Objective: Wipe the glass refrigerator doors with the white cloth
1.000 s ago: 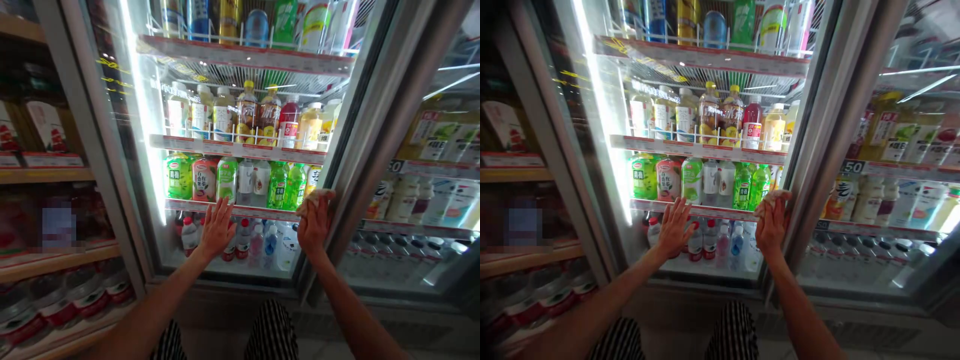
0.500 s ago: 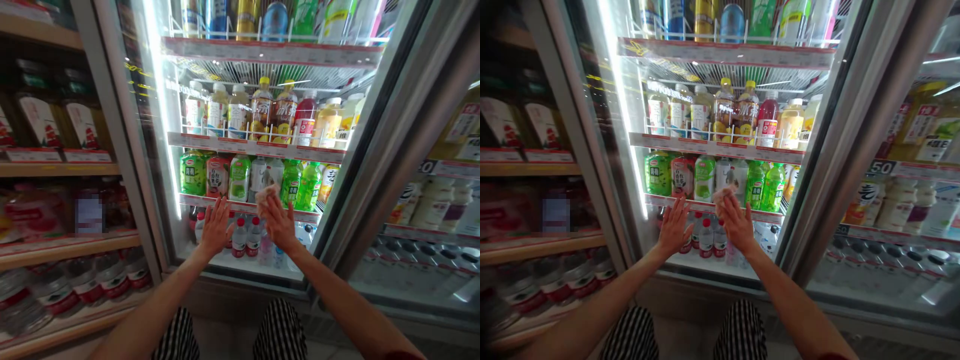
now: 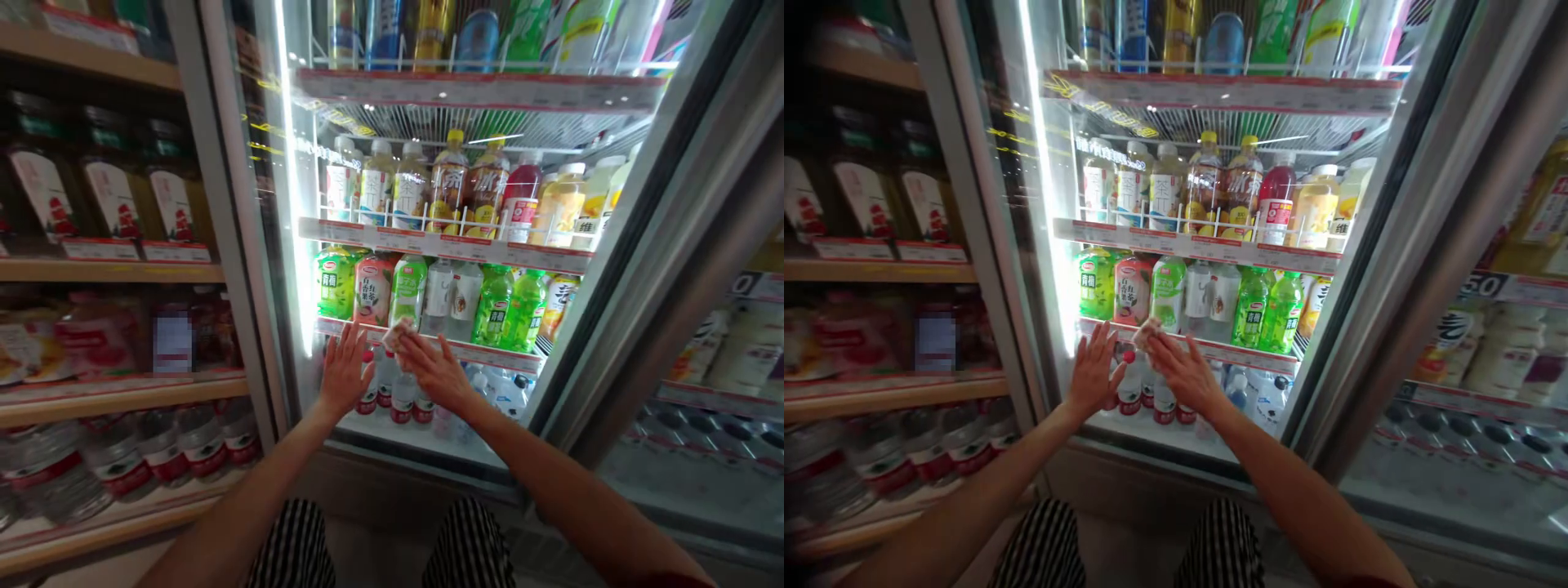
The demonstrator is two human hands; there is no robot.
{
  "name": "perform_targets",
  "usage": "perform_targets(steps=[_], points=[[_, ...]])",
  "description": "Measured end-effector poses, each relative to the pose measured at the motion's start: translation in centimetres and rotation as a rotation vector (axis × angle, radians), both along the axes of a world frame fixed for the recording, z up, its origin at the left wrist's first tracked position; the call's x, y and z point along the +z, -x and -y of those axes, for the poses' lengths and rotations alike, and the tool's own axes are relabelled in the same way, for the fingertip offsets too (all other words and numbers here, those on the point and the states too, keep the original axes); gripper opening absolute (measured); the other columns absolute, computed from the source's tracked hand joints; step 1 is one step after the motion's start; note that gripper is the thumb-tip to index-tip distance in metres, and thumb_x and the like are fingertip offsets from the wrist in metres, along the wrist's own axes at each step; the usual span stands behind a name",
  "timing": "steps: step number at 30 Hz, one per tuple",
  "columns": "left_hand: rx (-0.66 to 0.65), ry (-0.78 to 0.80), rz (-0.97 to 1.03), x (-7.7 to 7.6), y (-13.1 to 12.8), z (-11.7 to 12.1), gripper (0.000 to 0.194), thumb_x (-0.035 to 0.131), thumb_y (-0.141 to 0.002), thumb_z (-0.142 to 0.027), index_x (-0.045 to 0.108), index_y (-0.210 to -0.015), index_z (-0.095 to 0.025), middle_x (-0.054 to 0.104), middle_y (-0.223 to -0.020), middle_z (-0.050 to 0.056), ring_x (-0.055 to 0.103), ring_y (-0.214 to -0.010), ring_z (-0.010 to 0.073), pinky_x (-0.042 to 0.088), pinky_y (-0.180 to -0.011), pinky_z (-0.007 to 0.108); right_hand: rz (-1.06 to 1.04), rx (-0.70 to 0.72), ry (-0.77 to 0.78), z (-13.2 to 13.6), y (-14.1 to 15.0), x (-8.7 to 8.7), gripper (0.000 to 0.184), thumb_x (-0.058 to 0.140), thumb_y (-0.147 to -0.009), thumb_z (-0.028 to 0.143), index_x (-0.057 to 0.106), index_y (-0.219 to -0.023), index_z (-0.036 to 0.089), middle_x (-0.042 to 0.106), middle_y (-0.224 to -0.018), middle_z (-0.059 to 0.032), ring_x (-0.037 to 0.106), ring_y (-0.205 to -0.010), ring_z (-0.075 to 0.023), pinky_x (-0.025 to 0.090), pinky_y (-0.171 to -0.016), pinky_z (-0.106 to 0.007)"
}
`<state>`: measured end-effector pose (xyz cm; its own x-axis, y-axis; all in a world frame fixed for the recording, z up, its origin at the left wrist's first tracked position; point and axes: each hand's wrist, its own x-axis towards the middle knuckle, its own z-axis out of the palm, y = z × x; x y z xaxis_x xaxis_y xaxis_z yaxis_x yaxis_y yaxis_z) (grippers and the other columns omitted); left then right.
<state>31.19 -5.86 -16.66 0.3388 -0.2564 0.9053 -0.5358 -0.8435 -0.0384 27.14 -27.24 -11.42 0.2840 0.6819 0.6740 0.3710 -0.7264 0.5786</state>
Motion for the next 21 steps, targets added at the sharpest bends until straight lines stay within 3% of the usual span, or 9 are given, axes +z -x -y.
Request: perform_targets(steps=[4,10,15,19,21], points=[[0.032,0.040,-0.002,0.2,-0.4,-1.0,0.065,0.045,-0.086,-0.032,0.016,-0.141,-0.016,0.025,-0.146,0.014,0.015,-0.137,0.0238,0.016,-0.110,0.047,0.069,-0.085,-0.213,-1.3,-0.7,1.4,0.052,0.043,-0.081,0.014,0.038,-0.133,0.019,0.033,-0.144,-0.0056,0.016,-0.138,-0.0188,-0.008,-0.113,-0.047],[0.061,0.051,-0.010,0.0,-1.1,-3.2,0.064,0.044,-0.086,-0.032,0.017,-0.141,-0.014,0.025,-0.145,0.016,0.014,-0.137,0.0242,0.015,-0.110,0.048,-0.043,0.037,0.084,-3.9,-1.7,-0.5,0.050,0.042,-0.082,0.012,0.040,-0.131,0.021,0.034,-0.144,-0.0016,0.015,-0.138,-0.0158,-0.003,-0.115,-0.043],[0.096,0.099,-0.045,-0.2,-1.4,-5.0,0.065,0.044,-0.086,-0.034,0.017,-0.141,-0.015,0.022,-0.146,0.016,0.013,-0.138,0.0247,0.017,-0.110,0.050,-0.023,-0.004,-0.084,-6.0,-2.7,1.1,0.049,0.041,-0.085,0.016,0.037,-0.133,0.018,0.029,-0.146,-0.0051,0.016,-0.138,-0.0205,-0.004,-0.113,-0.049],[0.102,0.111,-0.066,-0.3,-1.6,-6.4,0.063,0.044,-0.085,-0.034,0.020,-0.140,-0.015,0.024,-0.146,0.016,0.015,-0.137,0.0250,0.018,-0.109,0.050,-0.025,0.122,0.100,-7.6,-3.8,1.0,0.047,0.041,-0.085,0.015,0.039,-0.132,0.017,0.035,-0.143,-0.0055,0.020,-0.137,-0.0177,0.001,-0.115,-0.044],[0.125,0.115,-0.078,-0.3,-1.7,-7.1,0.063,0.043,-0.085,-0.034,0.019,-0.140,-0.014,0.023,-0.146,0.016,0.014,-0.137,0.0256,0.017,-0.109,0.051,-0.033,0.148,0.115,-8.7,-4.4,1.1,0.048,0.041,-0.085,0.014,0.037,-0.133,0.017,0.035,-0.144,-0.0053,0.020,-0.137,-0.0169,0.003,-0.115,-0.044]])
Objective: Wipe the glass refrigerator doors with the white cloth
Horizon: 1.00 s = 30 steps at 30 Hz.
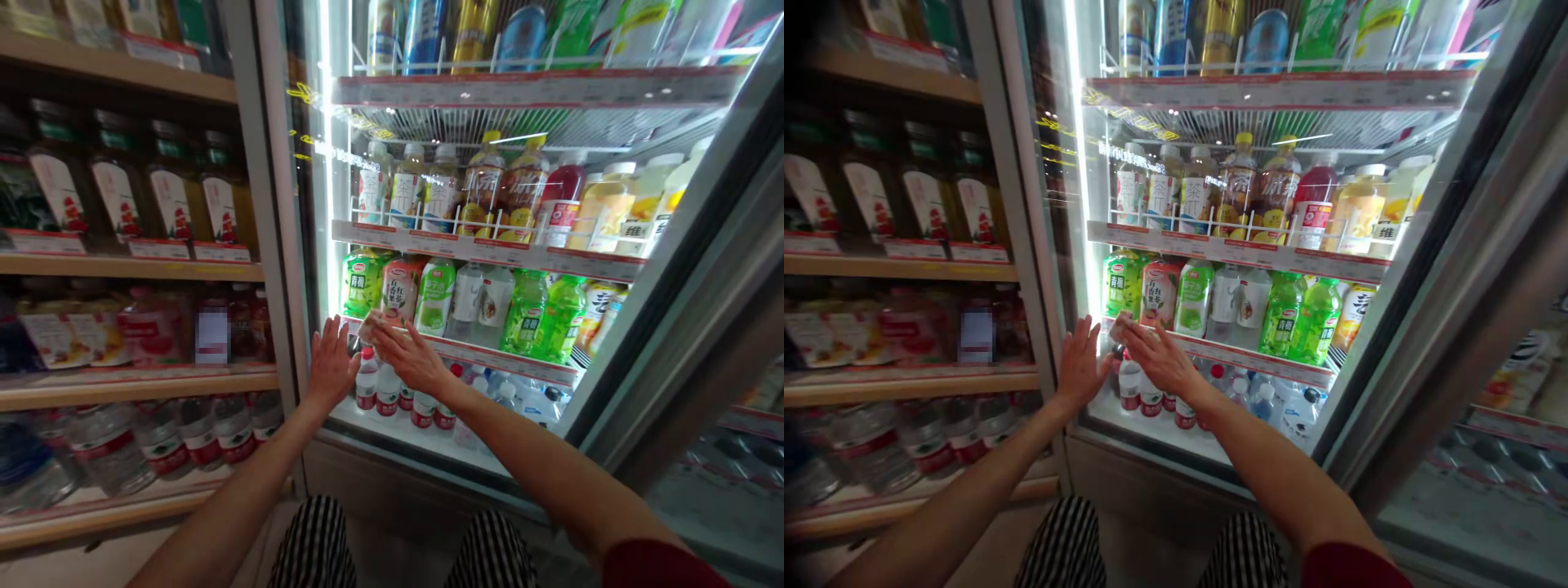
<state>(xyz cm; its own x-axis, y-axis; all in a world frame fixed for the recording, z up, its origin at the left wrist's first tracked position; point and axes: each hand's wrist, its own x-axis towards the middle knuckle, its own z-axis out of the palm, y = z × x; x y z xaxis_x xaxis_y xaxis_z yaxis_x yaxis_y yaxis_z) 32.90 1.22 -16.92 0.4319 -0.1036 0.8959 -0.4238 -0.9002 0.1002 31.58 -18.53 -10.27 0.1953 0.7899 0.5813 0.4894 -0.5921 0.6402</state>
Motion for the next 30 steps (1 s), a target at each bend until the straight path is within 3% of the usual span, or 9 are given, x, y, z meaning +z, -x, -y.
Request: perform_targets(steps=[4,9,14,19,22,26,30], points=[[0.056,0.031,-0.002,0.0,-0.1,-1.3,0.064,0.043,-0.085,-0.033,0.017,-0.141,-0.014,0.022,-0.146,0.017,0.014,-0.137,0.0265,0.018,-0.109,0.052,-0.011,-0.035,-0.159,-2.5,-1.3,0.7,0.048,0.041,-0.084,0.013,0.039,-0.132,0.016,0.029,-0.146,-0.0068,0.015,-0.138,-0.0217,0.004,-0.113,-0.051],[0.082,0.039,-0.002,0.1,-0.2,-3.3,0.064,0.042,-0.085,-0.033,0.016,-0.141,-0.015,0.020,-0.147,0.016,0.016,-0.137,0.0269,0.018,-0.108,0.052,-0.034,0.046,0.040,-5.6,-2.4,0.9,0.044,0.039,-0.085,0.014,0.041,-0.129,0.013,0.035,-0.143,-0.0076,0.023,-0.136,-0.0210,0.014,-0.113,-0.046],[0.106,0.102,0.007,0.2,-0.4,-5.7,0.065,0.044,-0.083,-0.034,0.019,-0.141,-0.016,0.020,-0.147,0.015,0.016,-0.137,0.0267,0.016,-0.109,0.051,-0.057,0.015,-0.122,-9.0,-3.6,2.2,0.045,0.033,-0.087,0.010,0.039,-0.131,0.014,0.030,-0.146,-0.0078,0.016,-0.138,-0.0222,0.015,-0.112,-0.052],[0.110,0.127,0.024,0.0,-0.6,-7.4,0.062,0.044,-0.083,-0.037,0.025,-0.138,-0.015,0.023,-0.146,0.016,0.020,-0.136,0.0290,0.018,-0.108,0.052,-0.096,0.075,0.105,-11.1,-4.2,1.1,0.046,0.034,-0.086,0.011,0.038,-0.131,0.011,0.029,-0.146,-0.0081,0.018,-0.138,-0.0188,0.022,-0.112,-0.044],[0.116,0.132,0.035,0.2,-0.4,-8.2,0.063,0.045,-0.082,-0.035,0.025,-0.138,-0.015,0.023,-0.146,0.017,0.020,-0.136,0.0296,0.018,-0.108,0.054,-0.072,0.074,0.038,-12.0,-4.5,2.5,0.046,0.029,-0.087,0.010,0.035,-0.133,0.010,0.026,-0.147,-0.0091,0.019,-0.137,-0.0194,0.022,-0.112,-0.047],[0.034,0.187,0.096,1.5,-0.1,-7.6,0.060,0.041,-0.085,-0.032,0.022,-0.140,-0.016,0.022,-0.147,0.014,0.018,-0.137,0.0261,0.019,-0.109,0.051,-0.060,0.081,-0.125,-12.5,-4.9,5.5,0.046,0.032,-0.088,0.011,0.035,-0.133,0.010,0.027,-0.146,-0.0114,0.016,-0.138,-0.0240,0.017,-0.111,-0.054],[-0.197,0.267,0.130,4.0,-0.8,-4.4,0.052,0.032,-0.090,-0.030,0.021,-0.140,-0.020,0.025,-0.147,0.010,0.023,-0.135,0.0185,0.023,-0.111,0.041,-0.085,0.088,-0.091,-11.6,-4.8,5.6,0.045,0.035,-0.087,0.013,0.038,-0.132,0.015,0.034,-0.144,-0.0094,0.023,-0.136,-0.0233,0.019,-0.110,-0.054]])
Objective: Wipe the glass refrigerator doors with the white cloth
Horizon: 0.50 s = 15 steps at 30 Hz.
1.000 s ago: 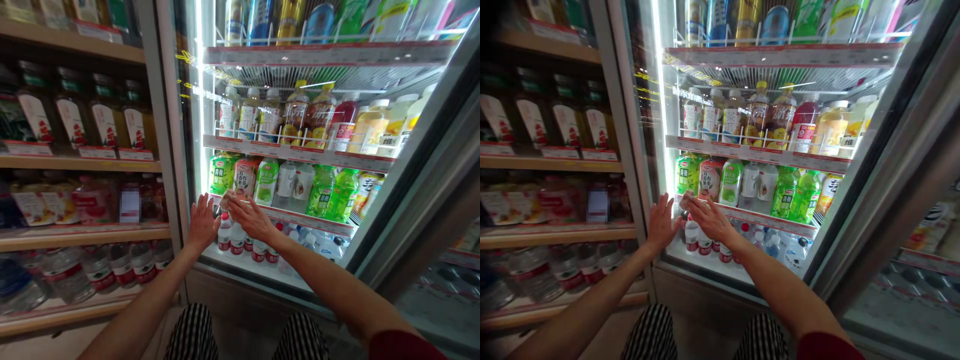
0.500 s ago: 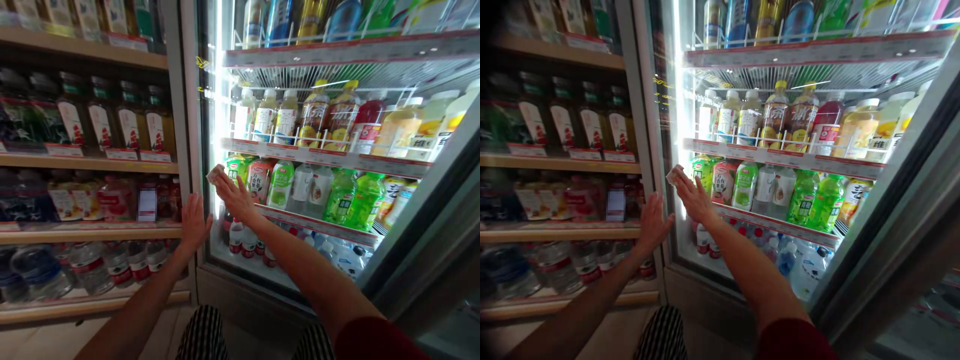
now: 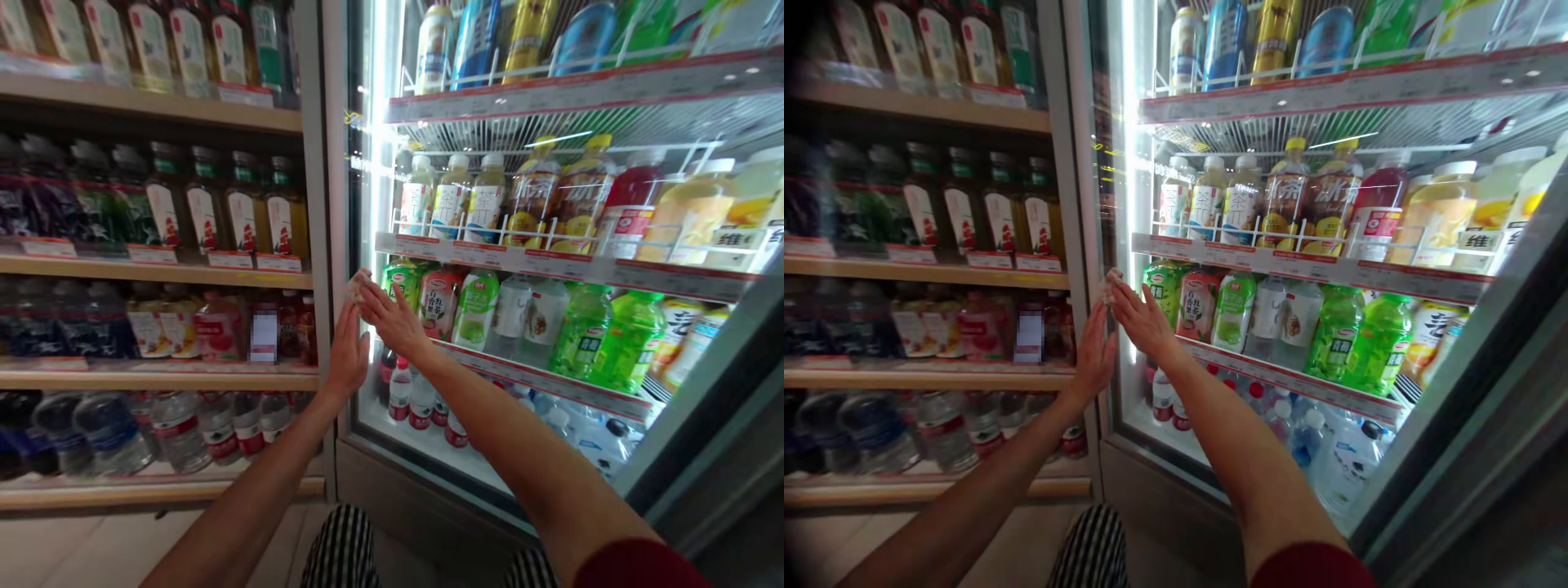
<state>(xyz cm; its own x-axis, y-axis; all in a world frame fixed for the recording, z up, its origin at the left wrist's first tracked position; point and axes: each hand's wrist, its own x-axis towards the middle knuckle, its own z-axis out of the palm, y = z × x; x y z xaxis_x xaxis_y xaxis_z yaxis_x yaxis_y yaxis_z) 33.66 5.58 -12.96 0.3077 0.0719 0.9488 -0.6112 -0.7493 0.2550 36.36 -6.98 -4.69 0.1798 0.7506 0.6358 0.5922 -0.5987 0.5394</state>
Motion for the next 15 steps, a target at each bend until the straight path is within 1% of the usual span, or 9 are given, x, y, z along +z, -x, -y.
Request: perform_targets(steps=[3,5,6,8,10,12,14,15], points=[[-0.089,0.130,-0.001,1.7,-1.2,3.0,0.049,0.029,-0.091,-0.033,0.024,-0.139,-0.023,0.025,-0.147,0.007,0.023,-0.135,0.0168,0.023,-0.111,0.040,0.038,-0.041,-0.003,2.0,0.8,-0.5,0.044,0.038,-0.086,0.016,0.040,-0.130,0.017,0.036,-0.143,-0.0077,0.025,-0.135,-0.0247,0.015,-0.110,-0.057],[-0.095,0.199,0.035,2.8,-2.2,4.4,0.047,0.028,-0.092,-0.035,0.027,-0.138,-0.023,0.023,-0.147,0.006,0.021,-0.136,0.0169,0.022,-0.112,0.040,0.071,-0.061,0.011,4.4,2.0,-0.2,0.042,0.042,-0.085,0.019,0.043,-0.127,0.020,0.038,-0.142,-0.0060,0.026,-0.134,-0.0250,0.012,-0.110,-0.058],[-0.084,0.221,0.062,3.3,-2.7,4.9,0.048,0.028,-0.092,-0.036,0.028,-0.137,-0.022,0.023,-0.147,0.007,0.020,-0.136,0.0173,0.022,-0.112,0.040,0.094,-0.076,0.007,6.0,2.7,0.2,0.042,0.044,-0.084,0.020,0.044,-0.126,0.021,0.039,-0.142,-0.0057,0.027,-0.134,-0.0249,0.011,-0.110,-0.057],[-0.033,0.254,0.121,4.4,-3.7,5.1,0.049,0.031,-0.091,-0.037,0.028,-0.136,-0.019,0.023,-0.147,0.009,0.020,-0.136,0.0185,0.022,-0.112,0.040,0.164,-0.131,-0.054,10.2,4.5,1.3,0.044,0.048,-0.082,0.023,0.045,-0.126,0.023,0.039,-0.141,-0.0066,0.028,-0.133,-0.0247,0.011,-0.109,-0.057],[0.032,0.270,0.182,5.5,-4.8,4.8,0.052,0.034,-0.089,-0.037,0.029,-0.136,-0.015,0.022,-0.146,0.012,0.020,-0.136,0.0202,0.020,-0.112,0.041,0.261,-0.244,-0.170,15.0,6.3,2.7,0.047,0.051,-0.080,0.027,0.043,-0.127,0.024,0.036,-0.143,-0.0085,0.028,-0.133,-0.0254,0.012,-0.108,-0.057],[0.084,0.276,0.236,6.2,-5.6,4.7,0.052,0.035,-0.088,-0.035,0.029,-0.134,-0.011,0.020,-0.147,0.014,0.017,-0.137,0.0217,0.018,-0.113,0.041,0.389,-0.315,-0.305,19.7,7.6,3.8,0.050,0.052,-0.078,0.029,0.044,-0.127,0.024,0.035,-0.143,-0.0101,0.029,-0.133,-0.0277,0.014,-0.106,-0.058],[0.112,0.268,0.268,6.6,-5.9,5.3,0.051,0.034,-0.088,-0.032,0.029,-0.133,-0.009,0.017,-0.148,0.014,0.014,-0.138,0.0219,0.017,-0.113,0.042,0.452,-0.365,-0.439,23.3,8.5,4.3,0.050,0.049,-0.079,0.030,0.044,-0.128,0.023,0.034,-0.143,-0.0112,0.028,-0.133,-0.0298,0.014,-0.105,-0.059],[0.115,0.246,0.275,6.6,-5.7,6.1,0.051,0.034,-0.088,-0.030,0.028,-0.134,-0.010,0.016,-0.148,0.013,0.013,-0.138,0.0218,0.017,-0.113,0.042,0.456,-0.384,-0.480,24.5,8.7,4.3,0.049,0.047,-0.079,0.030,0.044,-0.128,0.022,0.034,-0.143,-0.0115,0.028,-0.133,-0.0299,0.014,-0.105,-0.059]])
